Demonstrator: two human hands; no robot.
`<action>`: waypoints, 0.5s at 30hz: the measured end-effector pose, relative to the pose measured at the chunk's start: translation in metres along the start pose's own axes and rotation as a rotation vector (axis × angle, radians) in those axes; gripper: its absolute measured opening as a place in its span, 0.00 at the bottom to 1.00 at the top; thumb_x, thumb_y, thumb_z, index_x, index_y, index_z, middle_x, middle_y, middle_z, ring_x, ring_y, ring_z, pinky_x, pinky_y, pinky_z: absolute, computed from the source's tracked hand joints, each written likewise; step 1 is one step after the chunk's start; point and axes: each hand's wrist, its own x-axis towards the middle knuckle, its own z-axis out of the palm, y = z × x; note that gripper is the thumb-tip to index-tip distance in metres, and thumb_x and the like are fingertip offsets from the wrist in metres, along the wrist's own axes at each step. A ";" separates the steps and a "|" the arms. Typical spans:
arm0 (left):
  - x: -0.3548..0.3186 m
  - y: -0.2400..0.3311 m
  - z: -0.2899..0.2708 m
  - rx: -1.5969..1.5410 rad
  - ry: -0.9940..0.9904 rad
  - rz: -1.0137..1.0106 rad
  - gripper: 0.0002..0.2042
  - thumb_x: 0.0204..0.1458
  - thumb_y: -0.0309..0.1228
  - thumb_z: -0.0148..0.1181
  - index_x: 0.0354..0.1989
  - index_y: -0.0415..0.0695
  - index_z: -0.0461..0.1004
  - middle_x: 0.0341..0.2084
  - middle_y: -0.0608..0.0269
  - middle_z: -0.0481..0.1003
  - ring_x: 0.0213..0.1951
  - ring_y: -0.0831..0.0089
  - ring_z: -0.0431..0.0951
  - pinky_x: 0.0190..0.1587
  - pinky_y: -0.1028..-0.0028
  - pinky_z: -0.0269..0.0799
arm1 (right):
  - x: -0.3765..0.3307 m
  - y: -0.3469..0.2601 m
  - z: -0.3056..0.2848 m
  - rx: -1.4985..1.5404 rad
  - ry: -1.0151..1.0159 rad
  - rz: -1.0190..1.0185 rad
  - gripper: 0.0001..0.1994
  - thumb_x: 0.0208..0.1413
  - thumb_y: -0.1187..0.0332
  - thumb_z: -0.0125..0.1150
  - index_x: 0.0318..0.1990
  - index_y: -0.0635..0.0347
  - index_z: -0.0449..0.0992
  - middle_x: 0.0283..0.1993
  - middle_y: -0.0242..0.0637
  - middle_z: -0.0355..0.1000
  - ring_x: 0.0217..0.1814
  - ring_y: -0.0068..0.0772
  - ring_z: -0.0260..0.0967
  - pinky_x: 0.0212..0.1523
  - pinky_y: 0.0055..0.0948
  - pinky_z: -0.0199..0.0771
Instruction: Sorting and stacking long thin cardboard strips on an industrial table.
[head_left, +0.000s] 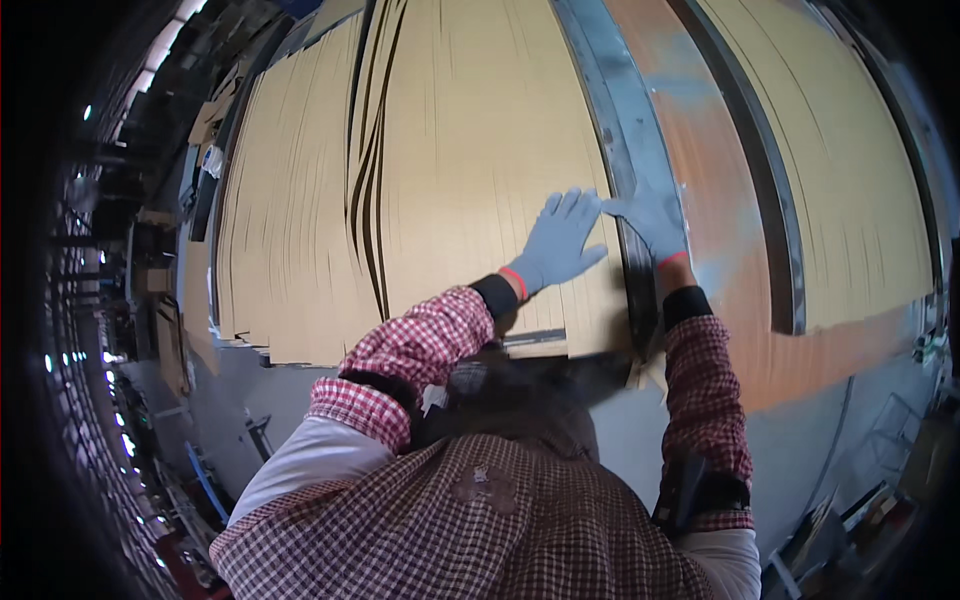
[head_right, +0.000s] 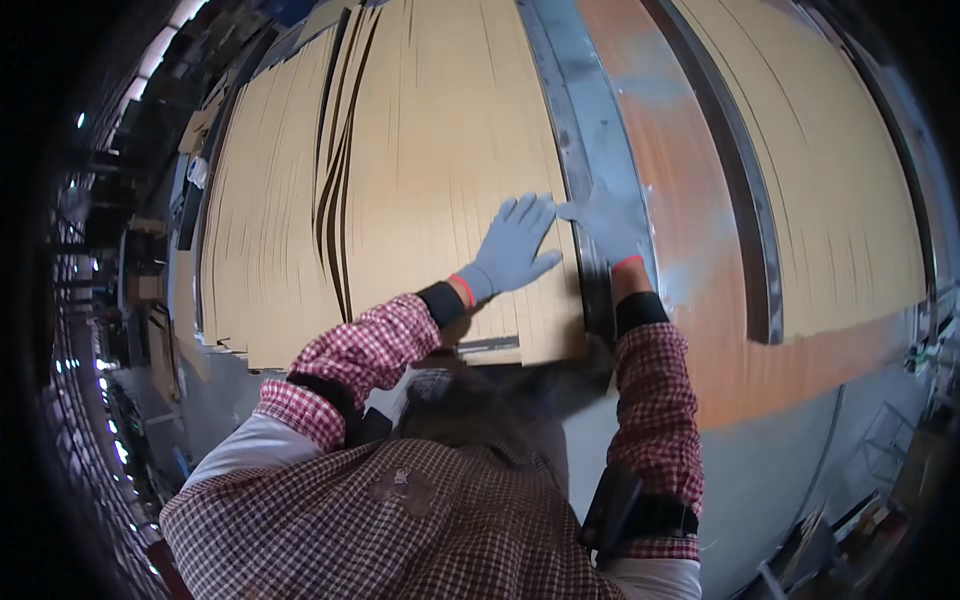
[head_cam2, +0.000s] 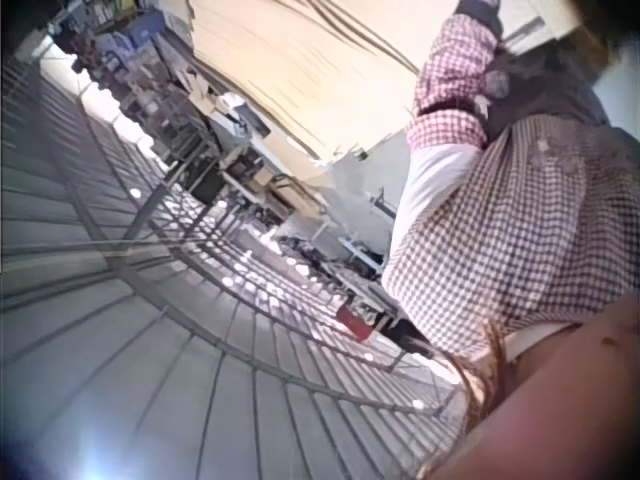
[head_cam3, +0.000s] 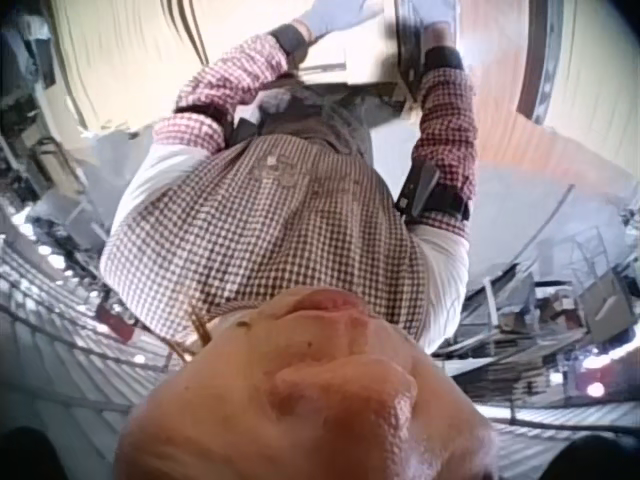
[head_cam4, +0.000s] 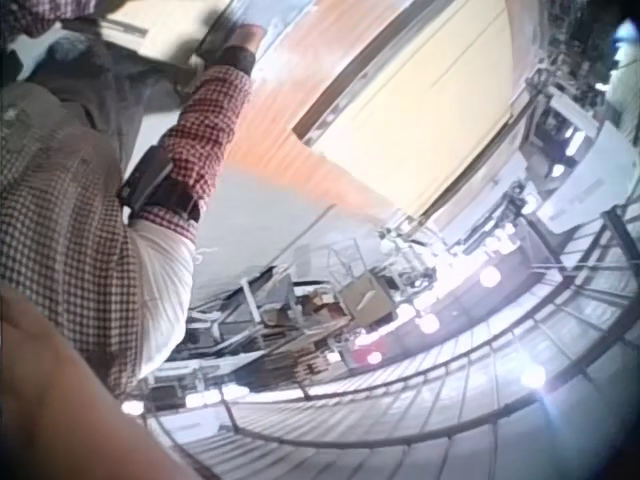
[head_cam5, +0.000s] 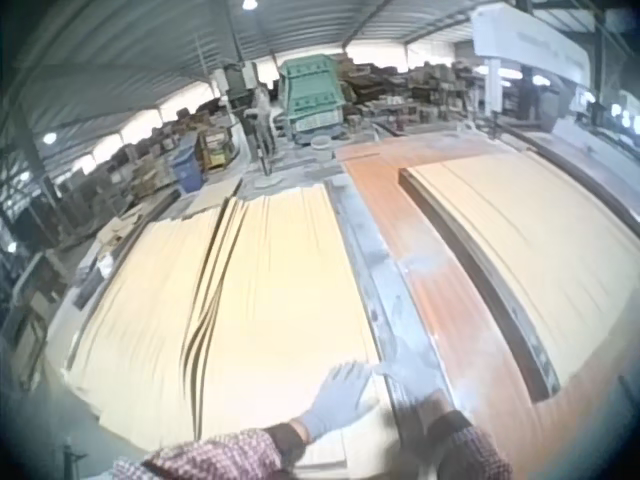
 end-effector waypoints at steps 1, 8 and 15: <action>-0.003 -0.006 0.000 0.016 -0.022 -0.003 0.35 0.54 0.51 0.52 0.63 0.35 0.59 0.63 0.44 0.59 0.64 0.45 0.57 0.66 0.50 0.48 | -0.015 0.000 0.005 0.026 -0.007 0.004 0.36 0.44 0.65 0.69 0.60 0.71 0.61 0.50 0.48 0.70 0.53 0.34 0.68 0.51 0.31 0.71; -0.026 0.021 0.002 0.093 -0.053 -0.054 0.34 0.54 0.54 0.51 0.67 0.49 0.59 0.64 0.42 0.57 0.64 0.37 0.55 0.65 0.43 0.46 | -0.153 0.029 0.000 0.555 -0.161 0.265 0.29 0.55 0.73 0.61 0.64 0.67 0.58 0.51 0.37 0.68 0.54 0.24 0.64 0.53 0.26 0.67; -0.020 0.032 -0.002 0.103 -0.044 -0.015 0.33 0.53 0.53 0.52 0.65 0.47 0.62 0.62 0.41 0.59 0.62 0.38 0.57 0.63 0.44 0.48 | -0.141 0.062 0.016 0.317 -0.054 -0.184 0.35 0.51 0.76 0.62 0.67 0.70 0.54 0.62 0.44 0.62 0.63 0.31 0.58 0.63 0.28 0.59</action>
